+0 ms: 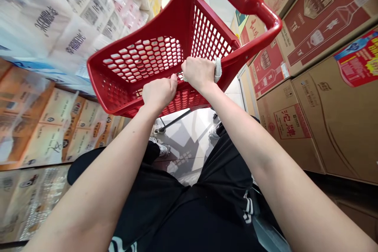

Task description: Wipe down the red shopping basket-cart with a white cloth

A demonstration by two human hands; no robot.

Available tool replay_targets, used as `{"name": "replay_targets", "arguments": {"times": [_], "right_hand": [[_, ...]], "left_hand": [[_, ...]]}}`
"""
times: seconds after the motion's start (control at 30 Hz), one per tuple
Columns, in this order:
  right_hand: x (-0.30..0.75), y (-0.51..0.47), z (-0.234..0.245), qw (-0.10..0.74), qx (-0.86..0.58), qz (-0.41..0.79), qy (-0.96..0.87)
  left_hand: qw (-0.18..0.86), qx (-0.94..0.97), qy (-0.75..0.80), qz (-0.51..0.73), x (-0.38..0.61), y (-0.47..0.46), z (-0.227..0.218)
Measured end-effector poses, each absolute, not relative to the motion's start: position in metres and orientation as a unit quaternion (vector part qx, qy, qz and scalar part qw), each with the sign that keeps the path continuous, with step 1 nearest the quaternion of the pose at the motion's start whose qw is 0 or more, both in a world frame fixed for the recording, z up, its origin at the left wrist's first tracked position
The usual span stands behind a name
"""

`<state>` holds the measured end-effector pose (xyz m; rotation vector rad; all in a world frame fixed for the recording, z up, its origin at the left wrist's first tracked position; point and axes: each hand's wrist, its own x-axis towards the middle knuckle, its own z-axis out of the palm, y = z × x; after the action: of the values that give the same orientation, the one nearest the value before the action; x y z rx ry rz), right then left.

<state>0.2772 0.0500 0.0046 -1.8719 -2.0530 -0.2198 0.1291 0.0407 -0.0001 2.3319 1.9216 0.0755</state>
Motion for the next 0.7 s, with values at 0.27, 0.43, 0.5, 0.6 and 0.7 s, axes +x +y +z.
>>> {"name": "replay_targets", "arguments": {"times": [0.27, 0.43, 0.5, 0.6, 0.7], "right_hand": [[0.281, 0.013, -0.013, 0.24, -0.579, -0.158, -0.763], [0.278, 0.027, 0.001, 0.157, -0.615, -0.145, -0.759], [0.275, 0.033, 0.01, 0.127, -0.63, -0.13, -0.755], [0.272, 0.039, 0.021, 0.103, -0.65, -0.107, -0.745], [0.271, 0.044, 0.025, 0.093, -0.672, -0.091, -0.729]], "left_hand": [[0.12, 0.752, 0.648, 0.009, 0.124, 0.056, 0.0], [0.151, 0.775, 0.613, -0.02, 0.114, 0.063, 0.0], [0.171, 0.787, 0.593, -0.026, 0.111, 0.065, 0.002], [0.203, 0.805, 0.557, -0.025, 0.102, 0.068, 0.005], [0.238, 0.816, 0.526, -0.014, 0.081, 0.07, 0.005]]}}
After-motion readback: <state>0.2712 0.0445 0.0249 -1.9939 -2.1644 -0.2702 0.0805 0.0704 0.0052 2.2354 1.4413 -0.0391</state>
